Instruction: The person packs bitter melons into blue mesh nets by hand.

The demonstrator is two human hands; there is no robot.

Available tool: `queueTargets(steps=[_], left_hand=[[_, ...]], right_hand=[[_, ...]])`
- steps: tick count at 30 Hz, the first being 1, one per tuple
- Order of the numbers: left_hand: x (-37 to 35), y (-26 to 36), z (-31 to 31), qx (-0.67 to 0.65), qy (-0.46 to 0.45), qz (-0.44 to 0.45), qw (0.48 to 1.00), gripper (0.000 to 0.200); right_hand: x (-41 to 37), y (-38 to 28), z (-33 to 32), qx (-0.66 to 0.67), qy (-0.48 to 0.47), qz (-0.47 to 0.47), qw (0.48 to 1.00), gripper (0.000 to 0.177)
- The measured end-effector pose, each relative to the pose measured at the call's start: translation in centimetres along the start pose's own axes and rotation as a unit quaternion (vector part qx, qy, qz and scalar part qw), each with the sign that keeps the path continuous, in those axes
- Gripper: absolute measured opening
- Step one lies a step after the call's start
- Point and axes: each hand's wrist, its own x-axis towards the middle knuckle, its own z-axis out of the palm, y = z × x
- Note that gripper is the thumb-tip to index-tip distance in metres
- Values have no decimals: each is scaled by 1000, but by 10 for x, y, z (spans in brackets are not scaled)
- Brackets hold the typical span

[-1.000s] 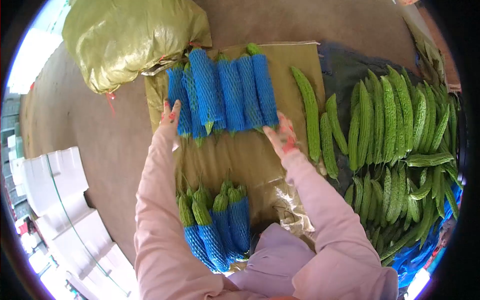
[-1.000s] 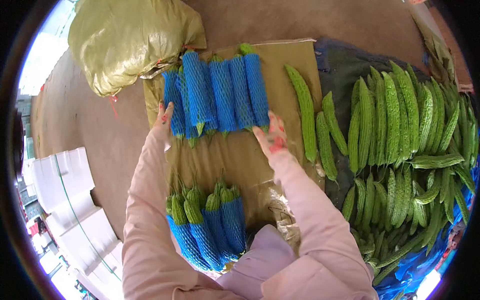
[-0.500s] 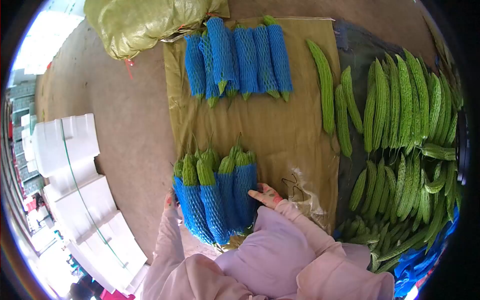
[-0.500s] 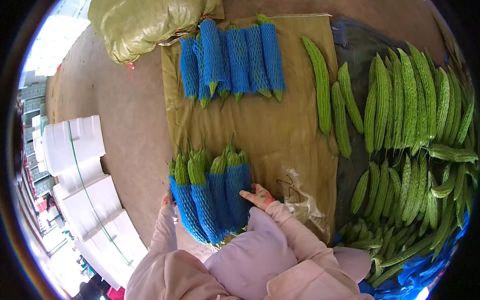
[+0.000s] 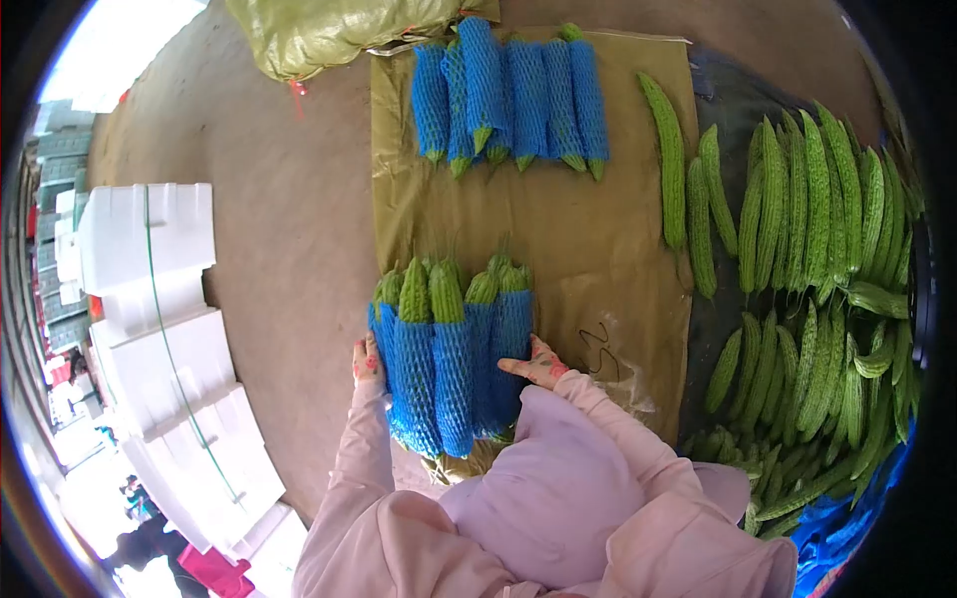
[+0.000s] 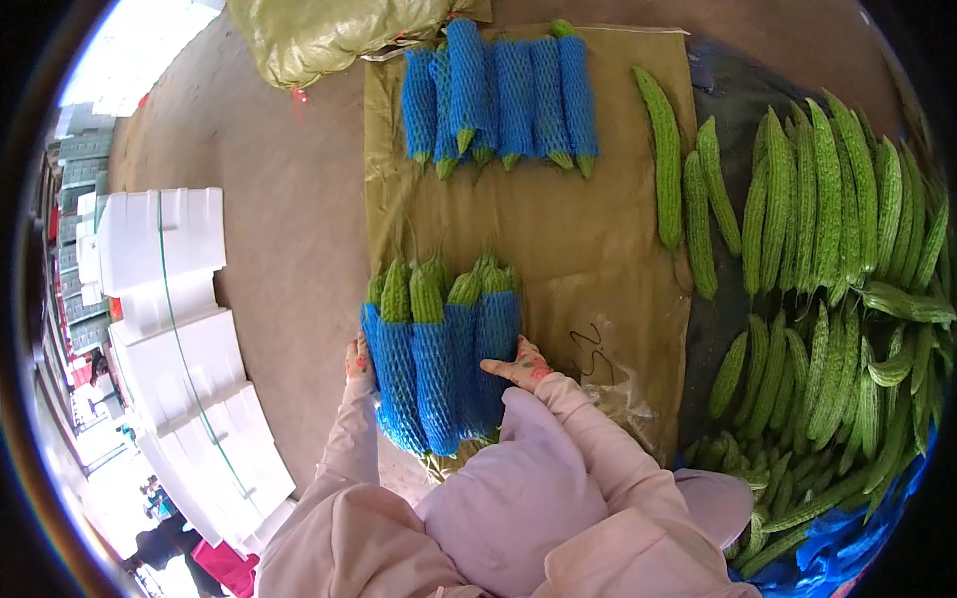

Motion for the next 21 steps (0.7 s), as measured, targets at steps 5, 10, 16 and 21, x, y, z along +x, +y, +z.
queueTargets(steps=[5,10,16,21], left_hand=[[28,-33,10,-296,-144,-205,922,69],[18,1,11,-329,-194,-301,874,81],[54,-21,23,-388,-206,-233,867,75],[66,-27,24,-372,-230,-151,886,74]], right_hand=[[8,19,11,94,25,-63,993,85],[6,5,7,64,11,-45,997,111],[-10,-20,4,203,-10,-100,974,73],[-9,-29,4,205,-13,-109,973,68]])
